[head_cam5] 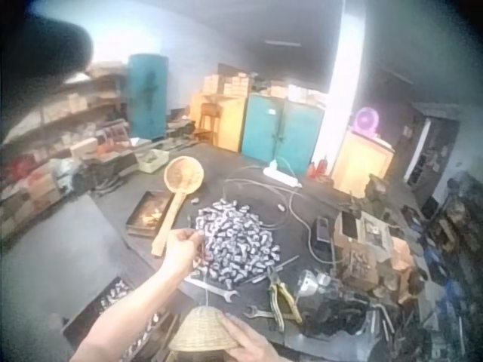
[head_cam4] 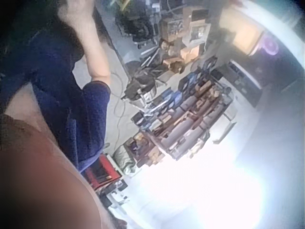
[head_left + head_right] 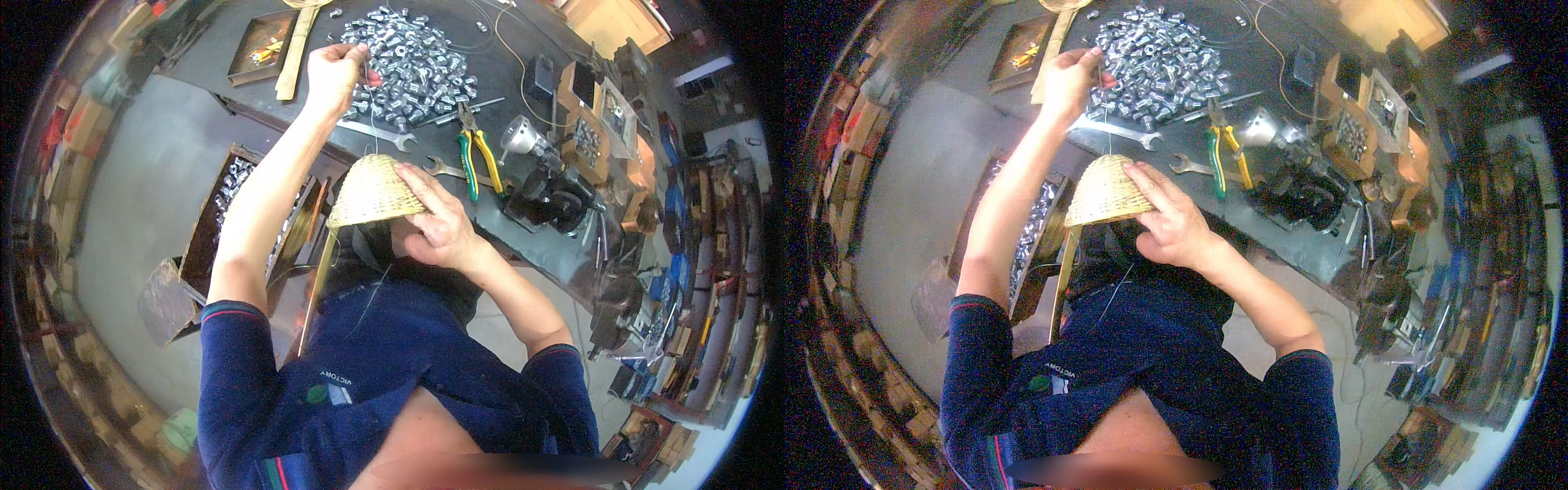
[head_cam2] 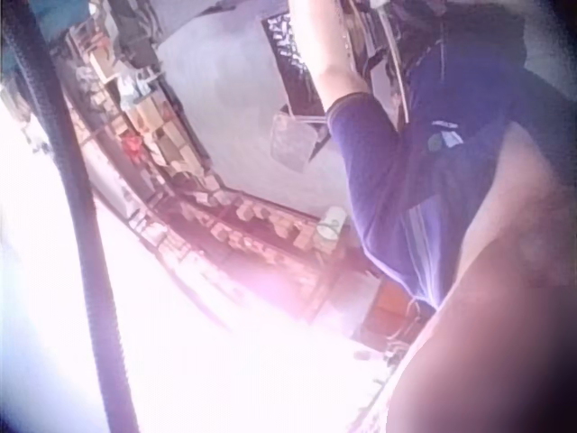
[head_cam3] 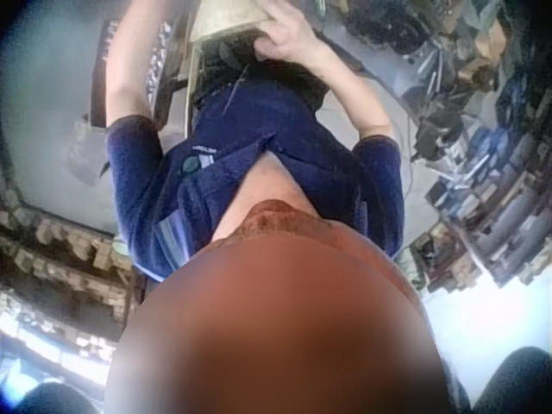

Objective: The person weaves a small round basket using a thin strip of material and wire. They use pliers to cut and bend the wire, then wrap the strip around the basket's rim to secure it.

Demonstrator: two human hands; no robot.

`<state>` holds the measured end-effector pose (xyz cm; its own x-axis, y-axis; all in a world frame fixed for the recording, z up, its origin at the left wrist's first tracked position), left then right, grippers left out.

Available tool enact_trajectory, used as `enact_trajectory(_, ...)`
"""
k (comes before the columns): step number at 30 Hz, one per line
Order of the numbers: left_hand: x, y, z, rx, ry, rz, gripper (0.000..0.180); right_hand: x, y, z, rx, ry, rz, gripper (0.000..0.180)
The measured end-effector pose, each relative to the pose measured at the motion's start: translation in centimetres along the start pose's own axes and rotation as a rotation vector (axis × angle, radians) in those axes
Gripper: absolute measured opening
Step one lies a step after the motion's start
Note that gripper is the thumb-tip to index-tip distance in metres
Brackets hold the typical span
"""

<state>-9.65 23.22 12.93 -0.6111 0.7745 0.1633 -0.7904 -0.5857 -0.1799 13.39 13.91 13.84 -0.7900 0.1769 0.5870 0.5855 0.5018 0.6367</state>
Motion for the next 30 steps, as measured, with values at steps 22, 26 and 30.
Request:
enact_trajectory(22,-9.9,-1.2,1.8,0.561,-0.116,-0.611,0.028,-2.4,0.9,-0.2,-0.082,-0.103,0.096,0.032)
enact_trajectory(26,-15.9,1.6,8.6,0.719,-0.127,-0.431,0.019,-0.6,0.5,1.1,-0.221,-0.285,0.046,0.047)
enact_trajectory(30,-21.8,2.2,4.6,0.573,0.052,-0.639,0.025,4.0,-1.1,2.1,-0.349,-0.314,-0.026,0.081)
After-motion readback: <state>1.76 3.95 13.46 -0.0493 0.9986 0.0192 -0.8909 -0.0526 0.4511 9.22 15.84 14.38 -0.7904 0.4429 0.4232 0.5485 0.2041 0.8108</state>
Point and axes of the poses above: each hand's wrist, its own x-axis towards the middle knuckle, its own y-axis out of the back of the hand, z = x × y, the point moved 7 cm from there along x, towards the middle knuckle, and after that the axes turned 6 degrees about x, right-handed, at the moved point
